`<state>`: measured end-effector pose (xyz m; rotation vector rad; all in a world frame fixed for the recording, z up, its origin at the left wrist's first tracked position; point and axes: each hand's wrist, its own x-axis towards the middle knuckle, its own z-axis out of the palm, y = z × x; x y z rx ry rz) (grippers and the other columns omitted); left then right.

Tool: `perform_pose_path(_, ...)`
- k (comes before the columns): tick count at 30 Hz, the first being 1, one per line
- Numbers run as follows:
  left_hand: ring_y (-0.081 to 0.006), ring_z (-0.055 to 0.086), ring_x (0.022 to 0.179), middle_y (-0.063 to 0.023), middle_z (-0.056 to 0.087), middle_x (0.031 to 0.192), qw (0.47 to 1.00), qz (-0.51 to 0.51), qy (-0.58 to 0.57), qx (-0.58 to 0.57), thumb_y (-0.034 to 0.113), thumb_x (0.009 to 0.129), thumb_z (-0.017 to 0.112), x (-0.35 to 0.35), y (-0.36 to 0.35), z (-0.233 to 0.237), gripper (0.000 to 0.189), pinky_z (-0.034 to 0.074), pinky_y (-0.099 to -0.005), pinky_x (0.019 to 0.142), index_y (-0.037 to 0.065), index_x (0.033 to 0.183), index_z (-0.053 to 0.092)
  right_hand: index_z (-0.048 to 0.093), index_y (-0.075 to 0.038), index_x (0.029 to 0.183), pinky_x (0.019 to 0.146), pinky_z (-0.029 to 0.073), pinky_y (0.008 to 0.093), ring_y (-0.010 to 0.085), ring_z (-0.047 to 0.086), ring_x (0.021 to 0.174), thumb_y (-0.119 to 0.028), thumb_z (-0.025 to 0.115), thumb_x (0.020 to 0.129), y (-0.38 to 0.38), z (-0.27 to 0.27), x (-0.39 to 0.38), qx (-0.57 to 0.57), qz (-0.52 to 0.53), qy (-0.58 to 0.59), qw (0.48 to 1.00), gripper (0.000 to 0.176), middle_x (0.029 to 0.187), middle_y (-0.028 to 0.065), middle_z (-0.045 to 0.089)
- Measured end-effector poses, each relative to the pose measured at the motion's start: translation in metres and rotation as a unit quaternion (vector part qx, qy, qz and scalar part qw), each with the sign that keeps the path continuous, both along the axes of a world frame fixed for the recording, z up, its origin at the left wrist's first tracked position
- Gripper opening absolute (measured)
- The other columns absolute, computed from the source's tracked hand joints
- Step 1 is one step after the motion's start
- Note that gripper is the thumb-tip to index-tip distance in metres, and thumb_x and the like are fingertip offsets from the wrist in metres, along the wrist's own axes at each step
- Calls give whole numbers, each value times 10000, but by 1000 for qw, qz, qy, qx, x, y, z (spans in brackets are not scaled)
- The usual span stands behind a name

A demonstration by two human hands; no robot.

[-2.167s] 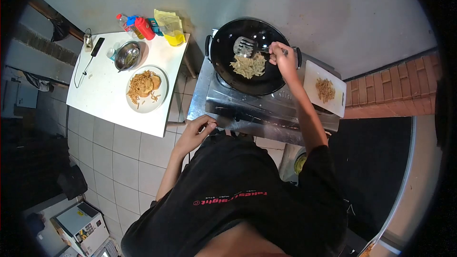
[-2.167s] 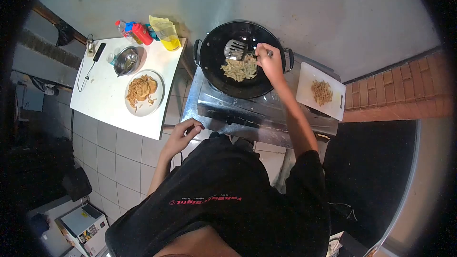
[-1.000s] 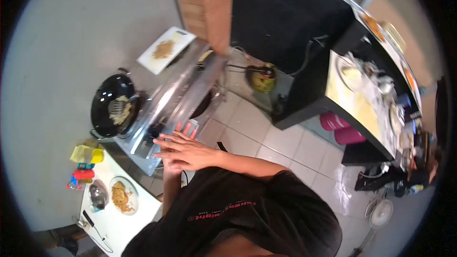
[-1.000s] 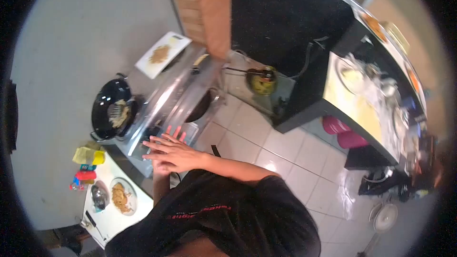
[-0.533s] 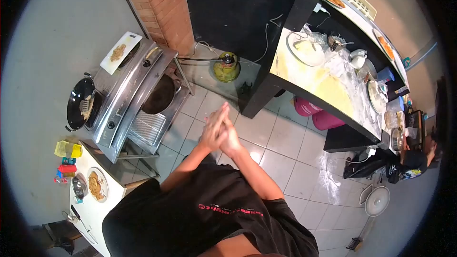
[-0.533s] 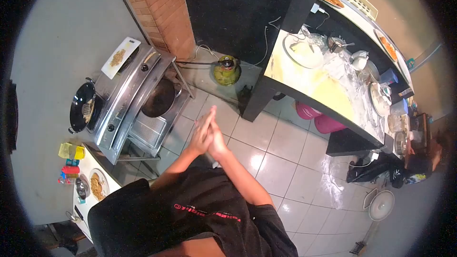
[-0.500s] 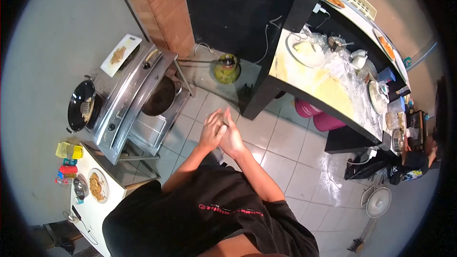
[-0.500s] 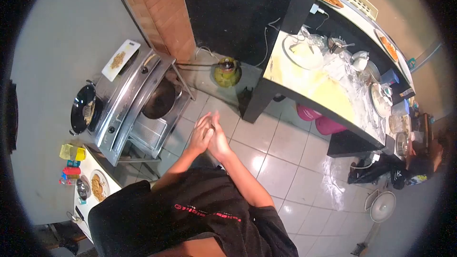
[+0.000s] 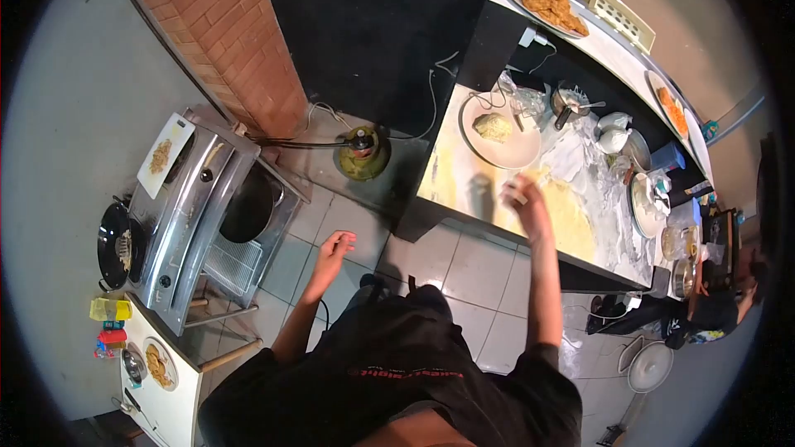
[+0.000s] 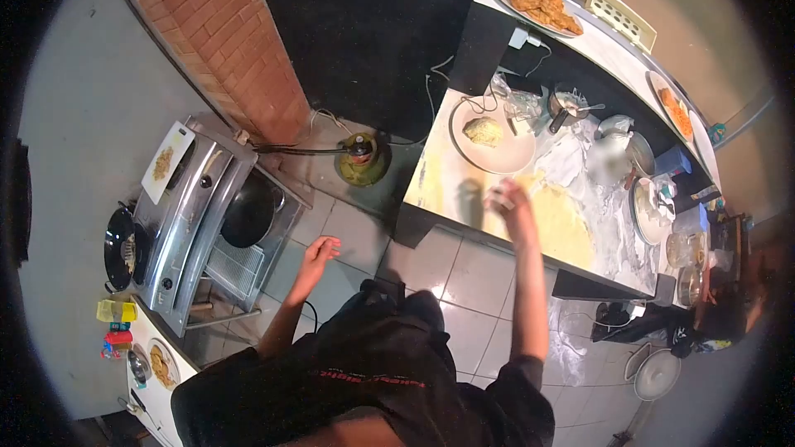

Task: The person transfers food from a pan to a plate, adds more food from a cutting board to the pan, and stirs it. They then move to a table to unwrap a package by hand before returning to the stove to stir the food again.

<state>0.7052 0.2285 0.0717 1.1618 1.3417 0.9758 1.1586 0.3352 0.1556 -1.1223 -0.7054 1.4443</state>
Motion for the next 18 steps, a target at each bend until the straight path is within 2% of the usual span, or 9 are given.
perform_pose_path(3,-135,633,900,-71,668,1065,998,-24,-48,-44,261,1054,486,45,7,17,290,493,-273,836,20,1129,629,506,-50,1235,851,521,406,222,632,906,-384,574,984,113,-57,123,27,-179,-34,983,423,1009,104,641)
perform_pose_path(5,-137,635,895,-68,665,1062,996,-18,-71,-57,250,1052,487,70,7,7,280,497,-277,833,20,1129,628,504,-46,1210,804,515,403,201,606,835,-469,641,928,175,-58,164,11,-298,-199,933,527,930,69,599)
perform_pose_path(7,-140,642,889,-66,663,1055,996,22,-17,-89,244,1055,482,95,5,10,281,501,-280,830,13,1129,624,503,-45,1181,759,509,401,196,588,742,-544,688,869,238,-78,210,-69,-301,-202,929,617,895,55,566)
perform_pose_path(8,-143,646,871,-66,663,1045,997,52,-53,-30,246,1055,487,107,0,-1,285,505,-283,825,3,1119,620,511,-64,1170,703,512,406,206,594,697,-601,684,847,257,-85,227,-96,-230,-108,962,650,909,63,592)
perform_pose_path(9,-143,646,871,-66,663,1045,996,63,-46,-34,246,1055,487,120,-2,10,285,505,-283,825,3,1119,620,538,-95,1092,649,513,402,209,606,701,-579,612,911,265,-77,221,-135,-218,-19,966,522,907,61,620)
perform_pose_path(12,-133,632,899,-60,655,1052,984,128,-105,-59,253,1055,501,156,2,27,279,498,-273,830,2,1090,616,547,-118,987,555,470,381,184,580,653,-410,462,1035,299,-115,251,-79,-53,47,994,308,846,49,632)
perform_pose_path(13,-133,632,899,-60,655,1052,982,144,-101,-61,253,1055,501,167,4,29,279,498,-273,830,2,1090,616,553,-113,995,533,437,358,164,541,615,-385,475,1037,300,-124,249,-41,-65,83,994,286,774,32,589)
perform_pose_path(15,-126,615,923,-53,644,1067,986,117,-102,-55,257,1057,496,186,16,35,282,490,-269,831,4,1094,615,562,-96,972,515,409,311,141,482,552,-353,511,1032,284,-109,236,-61,-165,14,984,270,710,12,534)
perform_pose_path(18,-129,607,922,-45,640,1073,990,110,-74,-50,261,1060,483,205,33,56,282,482,-280,834,16,1099,617,574,-64,911,485,371,262,110,406,483,-340,574,1011,258,-113,258,6,-155,-10,988,293,679,8,514)
